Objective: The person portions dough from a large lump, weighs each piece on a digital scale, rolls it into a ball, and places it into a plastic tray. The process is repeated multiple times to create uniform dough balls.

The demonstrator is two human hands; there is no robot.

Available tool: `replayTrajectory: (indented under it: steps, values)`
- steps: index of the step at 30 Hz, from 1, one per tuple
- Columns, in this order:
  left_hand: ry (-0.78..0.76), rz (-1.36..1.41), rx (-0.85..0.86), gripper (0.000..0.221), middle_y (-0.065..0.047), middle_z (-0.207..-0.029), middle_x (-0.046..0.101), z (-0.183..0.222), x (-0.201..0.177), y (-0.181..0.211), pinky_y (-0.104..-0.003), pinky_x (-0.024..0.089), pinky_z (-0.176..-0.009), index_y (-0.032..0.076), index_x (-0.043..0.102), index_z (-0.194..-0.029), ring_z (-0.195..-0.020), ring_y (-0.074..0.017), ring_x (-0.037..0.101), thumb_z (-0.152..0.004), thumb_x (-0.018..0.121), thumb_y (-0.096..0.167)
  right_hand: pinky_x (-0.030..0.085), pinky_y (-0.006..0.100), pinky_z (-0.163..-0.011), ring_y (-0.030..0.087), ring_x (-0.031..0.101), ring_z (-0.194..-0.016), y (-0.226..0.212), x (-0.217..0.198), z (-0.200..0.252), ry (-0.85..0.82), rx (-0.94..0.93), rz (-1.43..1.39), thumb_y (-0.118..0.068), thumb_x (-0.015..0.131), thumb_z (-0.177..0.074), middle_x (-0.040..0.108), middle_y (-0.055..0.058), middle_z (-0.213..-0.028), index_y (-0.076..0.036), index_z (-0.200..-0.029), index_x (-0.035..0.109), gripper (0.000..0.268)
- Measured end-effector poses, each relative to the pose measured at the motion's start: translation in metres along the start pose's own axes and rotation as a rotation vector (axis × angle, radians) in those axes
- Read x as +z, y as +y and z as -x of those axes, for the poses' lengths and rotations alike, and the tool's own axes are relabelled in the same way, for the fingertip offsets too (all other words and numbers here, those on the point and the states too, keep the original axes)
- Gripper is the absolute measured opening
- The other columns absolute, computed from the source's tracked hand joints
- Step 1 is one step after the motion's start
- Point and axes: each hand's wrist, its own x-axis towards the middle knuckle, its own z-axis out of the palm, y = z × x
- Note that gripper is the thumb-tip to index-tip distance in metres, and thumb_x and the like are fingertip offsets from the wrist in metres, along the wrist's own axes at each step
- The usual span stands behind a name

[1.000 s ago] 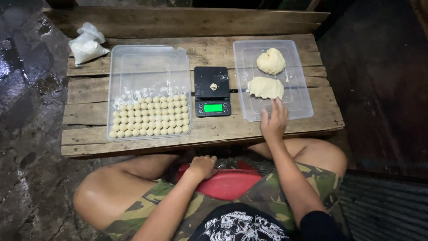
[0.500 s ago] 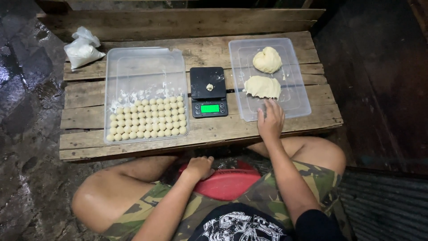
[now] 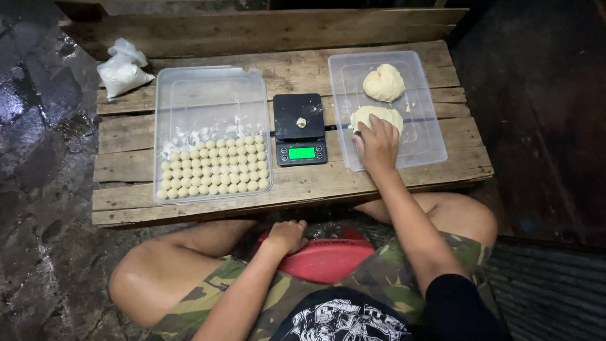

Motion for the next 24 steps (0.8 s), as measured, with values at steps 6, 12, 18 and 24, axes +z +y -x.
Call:
replayTrajectory:
  steps: [6, 12, 18, 24]
  values:
    - [0.042, -0.012, -0.004, 0.06, -0.021, -0.13, 0.067, 0.002, 0.002, 0.001, -0.054, 0.052, -0.096, 0.009, 0.051, -0.147, -0.121, -0.0397, 0.065, -0.098, 0.056, 0.044, 0.046, 0.051, -0.097, 0.033, 0.065, -0.113, 0.006, 0.015, -0.017, -0.01, -0.182, 0.114, -0.015, 0.087, -0.082, 0.07, 0.015, -0.114, -0.014, -0.095, 0.078, 0.016]
    - [0.044, -0.009, 0.007, 0.058, -0.022, -0.13, 0.067, 0.007, -0.005, 0.004, -0.054, 0.051, -0.097, 0.009, 0.051, -0.145, -0.121, -0.0405, 0.065, -0.098, 0.055, 0.043, 0.047, 0.047, -0.085, 0.03, 0.066, -0.088, 0.019, 0.015, -0.022, -0.055, -0.258, 0.191, -0.016, 0.079, -0.087, 0.069, 0.012, -0.09, -0.012, -0.077, 0.073, 0.012]
    - [0.047, -0.014, 0.002, 0.056, -0.022, -0.13, 0.066, 0.006, -0.003, 0.006, -0.054, 0.051, -0.097, 0.008, 0.052, -0.144, -0.12, -0.0401, 0.065, -0.099, 0.055, 0.042, 0.04, 0.044, -0.072, 0.029, 0.058, -0.078, 0.008, 0.009, -0.022, -0.198, -0.194, 0.254, -0.012, 0.078, -0.082, 0.06, 0.01, -0.078, -0.01, -0.072, 0.071, 0.013]
    - [0.103, -0.001, 0.012, 0.056, -0.024, -0.126, 0.068, 0.007, -0.002, 0.006, -0.056, 0.051, -0.096, 0.006, 0.054, -0.142, -0.117, -0.0432, 0.065, -0.097, 0.059, 0.038, 0.046, 0.048, -0.079, 0.033, 0.066, -0.083, 0.01, 0.001, -0.033, -0.473, 0.276, 0.099, -0.023, 0.07, -0.093, 0.065, 0.01, -0.08, -0.013, -0.088, 0.078, 0.014]
